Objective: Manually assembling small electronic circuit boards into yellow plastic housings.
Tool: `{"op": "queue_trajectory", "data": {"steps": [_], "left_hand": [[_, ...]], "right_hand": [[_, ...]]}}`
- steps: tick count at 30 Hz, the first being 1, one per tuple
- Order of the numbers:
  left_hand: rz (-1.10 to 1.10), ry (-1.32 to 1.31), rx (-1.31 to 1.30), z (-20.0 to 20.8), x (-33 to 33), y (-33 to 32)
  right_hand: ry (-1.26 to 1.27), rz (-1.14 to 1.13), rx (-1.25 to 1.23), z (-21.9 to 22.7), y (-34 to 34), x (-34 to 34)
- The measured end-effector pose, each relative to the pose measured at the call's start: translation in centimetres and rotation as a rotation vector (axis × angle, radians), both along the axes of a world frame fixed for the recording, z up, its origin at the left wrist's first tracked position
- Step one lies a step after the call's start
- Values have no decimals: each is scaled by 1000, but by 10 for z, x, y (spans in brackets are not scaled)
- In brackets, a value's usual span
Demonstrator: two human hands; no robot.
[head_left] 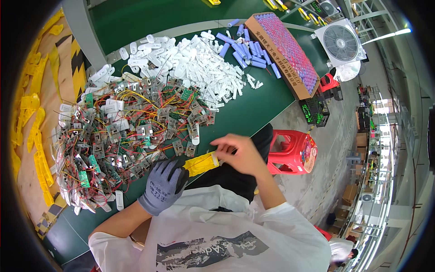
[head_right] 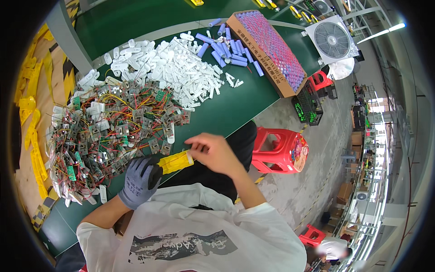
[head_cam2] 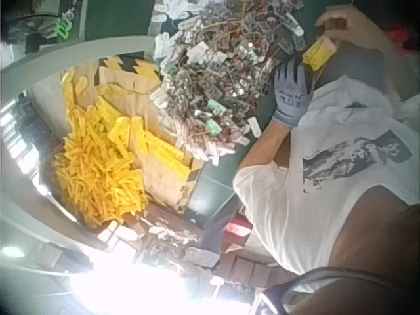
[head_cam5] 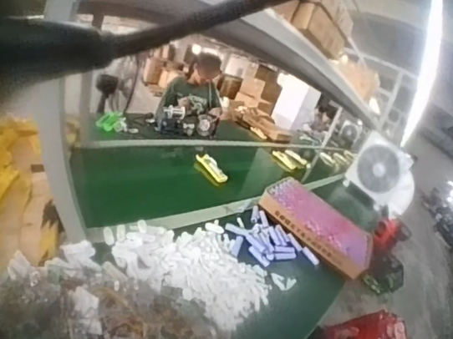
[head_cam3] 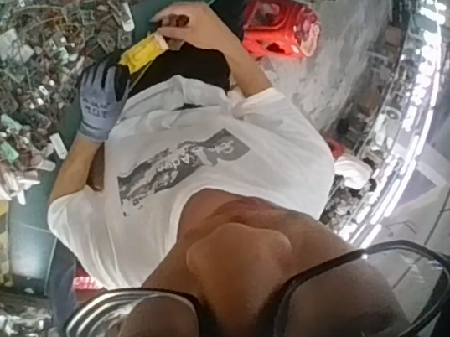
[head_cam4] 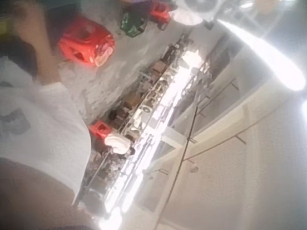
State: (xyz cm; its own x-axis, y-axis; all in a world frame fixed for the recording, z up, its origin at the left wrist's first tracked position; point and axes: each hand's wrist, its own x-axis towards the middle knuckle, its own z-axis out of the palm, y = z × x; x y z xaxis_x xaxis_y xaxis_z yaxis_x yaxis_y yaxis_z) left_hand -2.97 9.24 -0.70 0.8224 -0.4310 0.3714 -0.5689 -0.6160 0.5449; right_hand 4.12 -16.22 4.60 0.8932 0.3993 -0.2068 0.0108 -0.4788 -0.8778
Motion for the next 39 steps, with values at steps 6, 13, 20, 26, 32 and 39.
{"op": "queue_trajectory", "data": {"steps": [6,13,20,26,32,39], "left_hand": [[47,-35,-13,8,7,-7],[41,-6,-14,10,5,-9],[43,-13,-39,7,5,-7],[53,-9,-39,9,7,-7],[45,27,-51,11,3,-9],[53,-25,-36,8,5,-5]], "right_hand": [[-628,-317,-318,22,-43,160],[-755,124,-1050,9,-28,260],[-812,21,-1164,-7,-12,250],[-530,-169,-157,17,-36,218],[-453,-204,446,20,-35,165],[-462,-184,597,15,-25,29]]}}
